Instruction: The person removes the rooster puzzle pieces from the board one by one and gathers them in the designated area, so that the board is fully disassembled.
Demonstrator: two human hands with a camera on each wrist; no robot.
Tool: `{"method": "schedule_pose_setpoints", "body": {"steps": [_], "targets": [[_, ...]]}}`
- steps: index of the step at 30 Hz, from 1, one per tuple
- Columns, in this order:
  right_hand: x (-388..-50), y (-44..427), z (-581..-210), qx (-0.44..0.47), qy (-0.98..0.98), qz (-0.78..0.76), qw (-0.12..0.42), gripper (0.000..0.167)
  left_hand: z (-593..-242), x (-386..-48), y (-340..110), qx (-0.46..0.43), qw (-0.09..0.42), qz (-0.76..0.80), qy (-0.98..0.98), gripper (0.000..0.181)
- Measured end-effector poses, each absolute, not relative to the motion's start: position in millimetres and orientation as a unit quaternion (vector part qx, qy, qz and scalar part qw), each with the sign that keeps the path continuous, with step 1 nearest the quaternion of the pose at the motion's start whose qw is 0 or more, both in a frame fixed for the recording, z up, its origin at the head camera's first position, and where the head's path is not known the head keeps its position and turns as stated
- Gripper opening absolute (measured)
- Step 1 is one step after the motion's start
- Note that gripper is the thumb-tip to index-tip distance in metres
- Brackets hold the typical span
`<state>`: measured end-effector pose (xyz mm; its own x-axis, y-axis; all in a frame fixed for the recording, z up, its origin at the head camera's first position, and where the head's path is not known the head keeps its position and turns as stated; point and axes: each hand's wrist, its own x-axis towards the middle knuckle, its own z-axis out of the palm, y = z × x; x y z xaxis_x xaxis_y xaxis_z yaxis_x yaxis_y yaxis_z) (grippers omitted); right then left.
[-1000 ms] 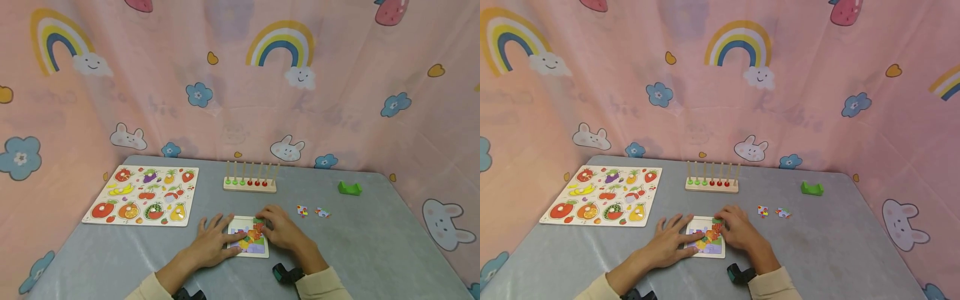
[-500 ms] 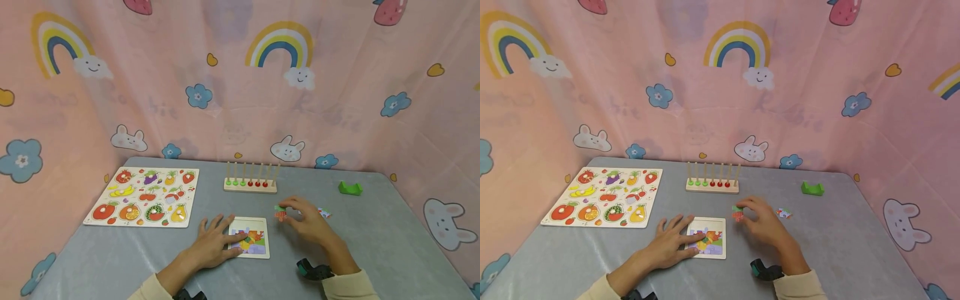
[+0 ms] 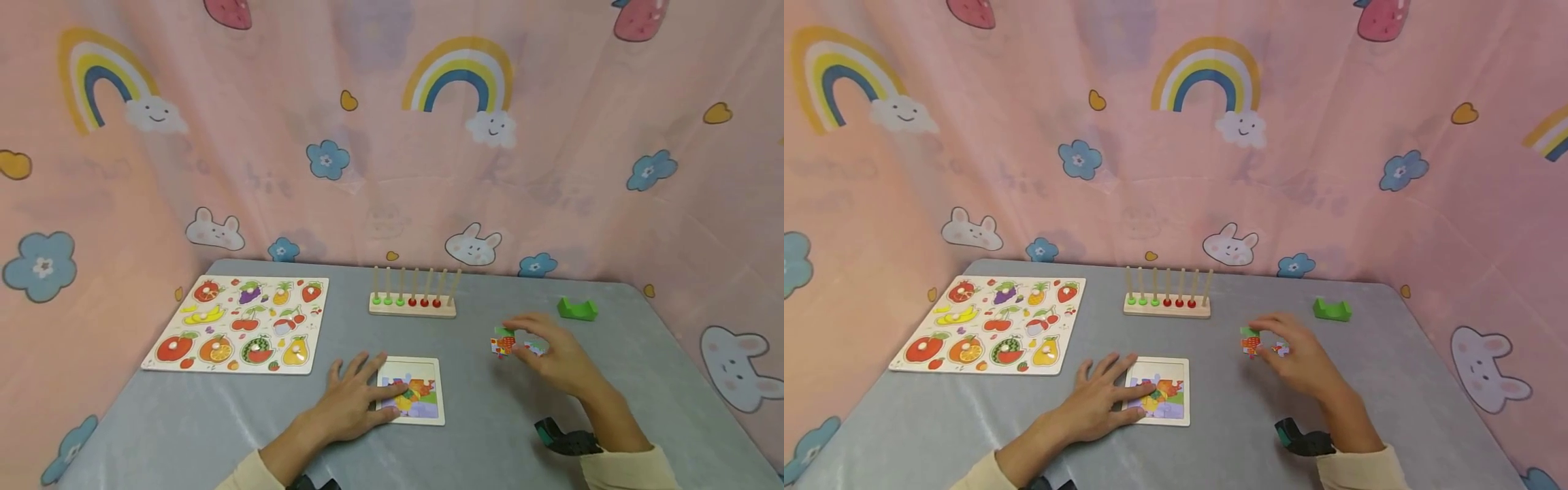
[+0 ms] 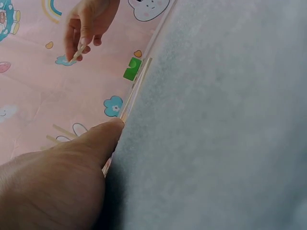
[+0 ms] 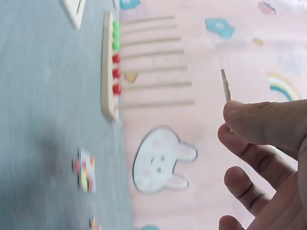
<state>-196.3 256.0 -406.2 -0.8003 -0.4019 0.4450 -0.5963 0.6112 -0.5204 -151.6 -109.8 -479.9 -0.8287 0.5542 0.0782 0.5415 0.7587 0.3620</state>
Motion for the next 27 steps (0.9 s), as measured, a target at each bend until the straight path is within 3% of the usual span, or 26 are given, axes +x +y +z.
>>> {"method": "schedule_pose_setpoints", "body": {"steps": [10, 27], "targets": [[-200.0, 302.1, -415.4, 0.227, -0.909, 0.312, 0.157, 0.039, -480.1, -152.1, -108.7, 0.29, 0.026, 0.189, 0.938, 0.045], [-219.5, 358.3, -449.1, 0.167, -0.934, 0.301, 0.098, 0.034, -481.1, -152.8, -109.1, 0.291, 0.021, 0.188, 0.938, 0.045]]}}
